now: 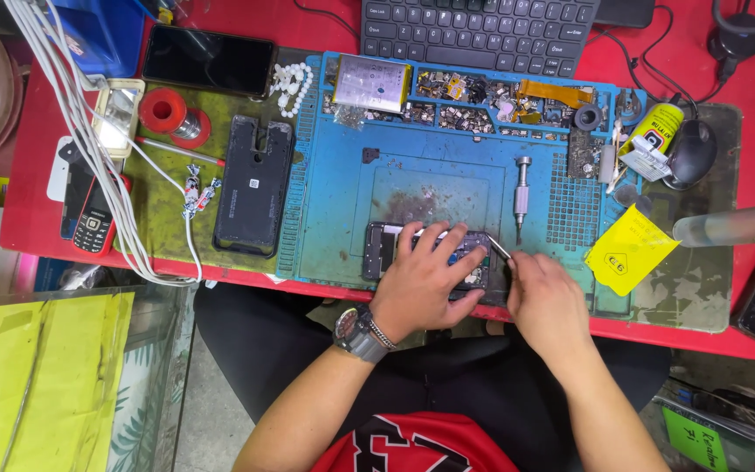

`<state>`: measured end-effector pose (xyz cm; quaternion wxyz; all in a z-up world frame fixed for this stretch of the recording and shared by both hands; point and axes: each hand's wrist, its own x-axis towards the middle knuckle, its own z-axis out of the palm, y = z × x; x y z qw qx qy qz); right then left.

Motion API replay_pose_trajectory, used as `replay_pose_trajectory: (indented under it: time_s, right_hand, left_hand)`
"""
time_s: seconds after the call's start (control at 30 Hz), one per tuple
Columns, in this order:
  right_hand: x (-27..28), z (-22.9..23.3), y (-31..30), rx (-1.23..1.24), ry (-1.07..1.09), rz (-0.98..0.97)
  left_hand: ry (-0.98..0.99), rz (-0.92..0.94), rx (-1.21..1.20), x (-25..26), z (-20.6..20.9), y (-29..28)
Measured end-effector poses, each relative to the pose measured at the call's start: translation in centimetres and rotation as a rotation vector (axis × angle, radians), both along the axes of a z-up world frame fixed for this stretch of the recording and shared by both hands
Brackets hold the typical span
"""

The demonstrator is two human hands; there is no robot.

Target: The person disassembles a small electronic device, likely a mobile phone, on a cluttered workbench. They use a screwdriver to remove screws and a metal prying tool to separate the device's casing and internal components.

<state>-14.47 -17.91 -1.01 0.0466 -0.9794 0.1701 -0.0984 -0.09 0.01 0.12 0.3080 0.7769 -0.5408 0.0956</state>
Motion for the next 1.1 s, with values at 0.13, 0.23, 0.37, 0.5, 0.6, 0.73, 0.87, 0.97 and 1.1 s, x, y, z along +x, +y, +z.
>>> replay_pose_trajectory:
  time_s: [0.13, 0.23, 0.37, 0.5, 0.6, 0.73, 0.87, 0.97, 1.1]
  right_hand:
    - [1.1, 2.5, 0.7, 0.209, -0.072, 0.014]
    - [0.6, 2.0, -0.2, 0.302, -0.076, -0.045]
    - [0.5, 2.0, -0.3, 0.064, -0.091, -0.009]
    - [0.8, 2.1, 0.2, -0.098, -0.072, 0.025]
    - [1.3, 0.8, 0.6, -0.089, -0.098, 0.017]
    - [1.9, 3.6, 1.5, 0.033, -0.127, 0.005]
    - [1.4, 5.2, 0.9, 0.082, -0.087, -0.015]
    - [1.0, 5.6, 0.8, 0.073, -0.033, -0.033]
    - [1.3, 5.8, 1.2, 0.064, -0.009, -0.002]
  left_hand:
    - [0.017, -0.004, -0.002, 0.1, 0.0, 0.0]
    - [0.019, -0.009, 0.002, 0.1, 0.1, 0.1]
    - [0.015, -0.009, -0.008, 0.1, 0.2, 0.0]
    - [0.011, -0.005, -0.009, 0.1, 0.1, 0.0]
    - [-0.002, 0.005, -0.008, 0.0, 0.0, 0.0]
    - [-0.002, 0.008, -0.009, 0.1, 0.1, 0.0]
    - [0.01, 0.004, -0.016, 0.1, 0.2, 0.1]
    - [0.009, 0.002, -0.013, 0.0, 0.2, 0.0]
    - [0.007, 0.003, -0.008, 0.1, 0.5, 0.0]
